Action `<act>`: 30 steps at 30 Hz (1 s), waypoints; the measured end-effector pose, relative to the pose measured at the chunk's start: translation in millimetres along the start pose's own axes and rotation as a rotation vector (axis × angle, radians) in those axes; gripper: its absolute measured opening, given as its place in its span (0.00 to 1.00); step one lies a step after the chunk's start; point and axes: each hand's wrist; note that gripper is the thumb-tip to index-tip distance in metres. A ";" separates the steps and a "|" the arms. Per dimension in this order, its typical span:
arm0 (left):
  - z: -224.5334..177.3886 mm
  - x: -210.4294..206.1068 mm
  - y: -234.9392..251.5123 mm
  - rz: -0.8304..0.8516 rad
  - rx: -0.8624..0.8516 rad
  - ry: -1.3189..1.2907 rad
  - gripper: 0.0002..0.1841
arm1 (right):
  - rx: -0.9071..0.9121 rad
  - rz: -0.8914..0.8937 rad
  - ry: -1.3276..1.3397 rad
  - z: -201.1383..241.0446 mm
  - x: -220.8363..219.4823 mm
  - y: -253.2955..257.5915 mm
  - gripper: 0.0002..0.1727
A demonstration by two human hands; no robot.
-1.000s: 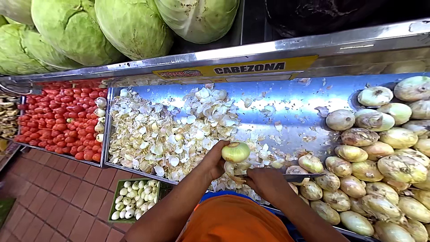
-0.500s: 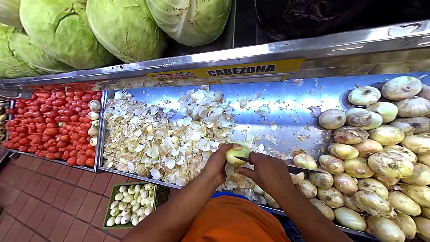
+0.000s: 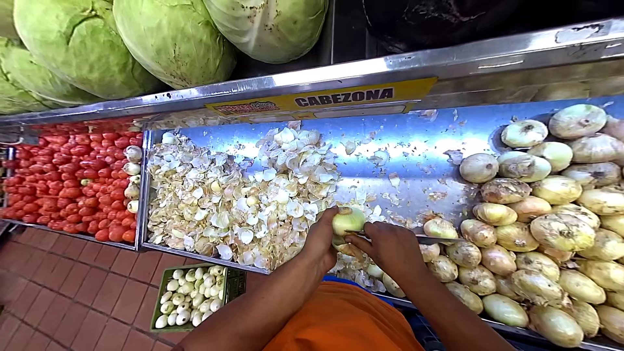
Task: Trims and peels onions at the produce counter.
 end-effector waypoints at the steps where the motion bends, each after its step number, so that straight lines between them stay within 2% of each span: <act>1: -0.3 -0.6 -0.4 0.007 0.003 -0.004 0.26 | 0.018 -0.012 -0.001 -1.0 -1.2 -0.3 0.38; 5: -1.3 -1.9 -0.5 0.008 0.000 -0.015 0.26 | 0.045 0.004 -0.014 -1.7 -3.5 -2.7 0.37; 10: -1.0 -2.5 -0.7 0.004 -0.009 -0.002 0.28 | 0.114 0.196 -0.058 -1.9 7.4 -4.3 0.35; 12: -0.9 -1.7 -0.9 0.013 -0.014 0.012 0.28 | 0.116 0.175 -0.029 -3.8 13.1 -2.9 0.35; 17: 0.7 -4.7 -1.8 0.001 -0.009 0.016 0.26 | -0.023 -0.011 0.006 0.9 11.8 0.0 0.37; 21: 2.3 -7.7 -2.6 -0.025 -0.021 0.015 0.26 | -0.094 -0.011 -0.007 6.8 7.2 0.5 0.37; 30: 5.9 -9.4 2.4 -0.044 -0.038 0.029 0.25 | -0.046 -0.065 0.011 2.7 -8.0 -4.1 0.36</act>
Point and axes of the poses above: each hand's wrist, its own y-axis towards the middle knuckle, its own x-axis out of the back of the hand, z = x × y, and after that the axes turned 13 degrees about -x, right-handed
